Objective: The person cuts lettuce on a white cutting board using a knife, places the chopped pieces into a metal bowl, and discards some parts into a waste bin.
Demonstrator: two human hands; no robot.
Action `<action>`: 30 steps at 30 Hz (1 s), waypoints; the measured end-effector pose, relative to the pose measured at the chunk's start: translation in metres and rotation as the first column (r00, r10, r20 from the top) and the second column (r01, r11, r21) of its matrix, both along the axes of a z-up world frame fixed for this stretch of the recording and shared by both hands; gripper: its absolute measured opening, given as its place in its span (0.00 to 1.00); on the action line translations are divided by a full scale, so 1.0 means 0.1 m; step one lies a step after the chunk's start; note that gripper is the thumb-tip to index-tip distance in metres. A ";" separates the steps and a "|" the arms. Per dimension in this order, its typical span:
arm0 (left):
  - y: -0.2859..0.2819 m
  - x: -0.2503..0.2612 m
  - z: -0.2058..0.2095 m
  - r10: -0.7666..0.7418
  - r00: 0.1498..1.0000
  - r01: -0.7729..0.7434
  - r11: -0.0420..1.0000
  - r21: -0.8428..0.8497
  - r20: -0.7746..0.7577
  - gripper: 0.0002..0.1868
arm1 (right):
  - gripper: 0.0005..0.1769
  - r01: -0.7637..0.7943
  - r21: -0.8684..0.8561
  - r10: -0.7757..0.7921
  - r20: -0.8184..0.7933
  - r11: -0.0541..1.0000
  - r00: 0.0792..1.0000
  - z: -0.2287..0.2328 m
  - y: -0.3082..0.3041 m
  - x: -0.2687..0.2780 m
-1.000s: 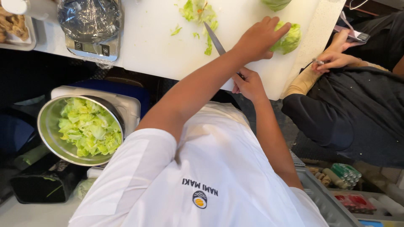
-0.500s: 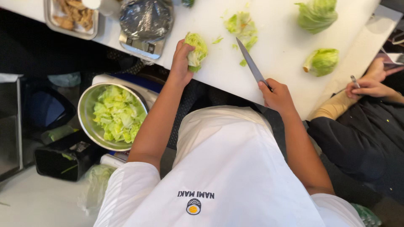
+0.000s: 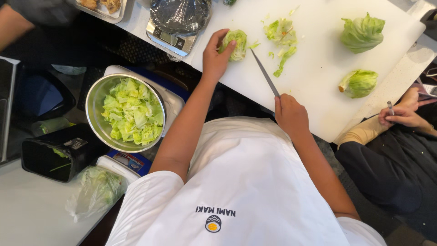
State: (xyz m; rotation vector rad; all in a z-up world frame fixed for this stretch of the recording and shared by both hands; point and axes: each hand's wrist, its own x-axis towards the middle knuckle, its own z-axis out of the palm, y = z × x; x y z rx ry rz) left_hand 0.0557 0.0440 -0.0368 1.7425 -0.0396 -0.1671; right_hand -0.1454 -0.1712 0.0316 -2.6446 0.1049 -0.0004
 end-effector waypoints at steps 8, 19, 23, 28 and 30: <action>0.13 -0.05 0.02 0.024 0.997 -0.029 0.998 -0.062 -0.074 0.18 | 0.15 -0.111 -0.272 0.117 0.004 0.956 0.993 0.24 0.20 0.14; 0.10 -0.11 0.10 0.036 0.998 -0.039 0.997 -0.059 -0.049 0.16 | 0.04 -0.125 -0.299 0.016 -0.341 0.946 0.940 0.04 0.41 0.36; 0.07 -0.07 0.13 0.040 0.999 -0.040 0.998 0.057 0.012 0.17 | 0.03 -0.126 -0.227 -0.002 -0.490 0.966 0.872 0.32 0.35 0.38; 0.07 0.14 0.10 -0.083 0.993 0.074 0.991 0.110 0.081 0.20 | 0.06 -0.153 -0.307 -0.033 -0.524 0.939 0.851 0.90 0.07 0.16; 0.09 0.27 0.14 -0.273 0.957 0.261 0.957 0.125 0.093 0.19 | 0.09 -0.135 -0.346 -0.040 -0.455 0.928 0.890 1.01 0.04 0.14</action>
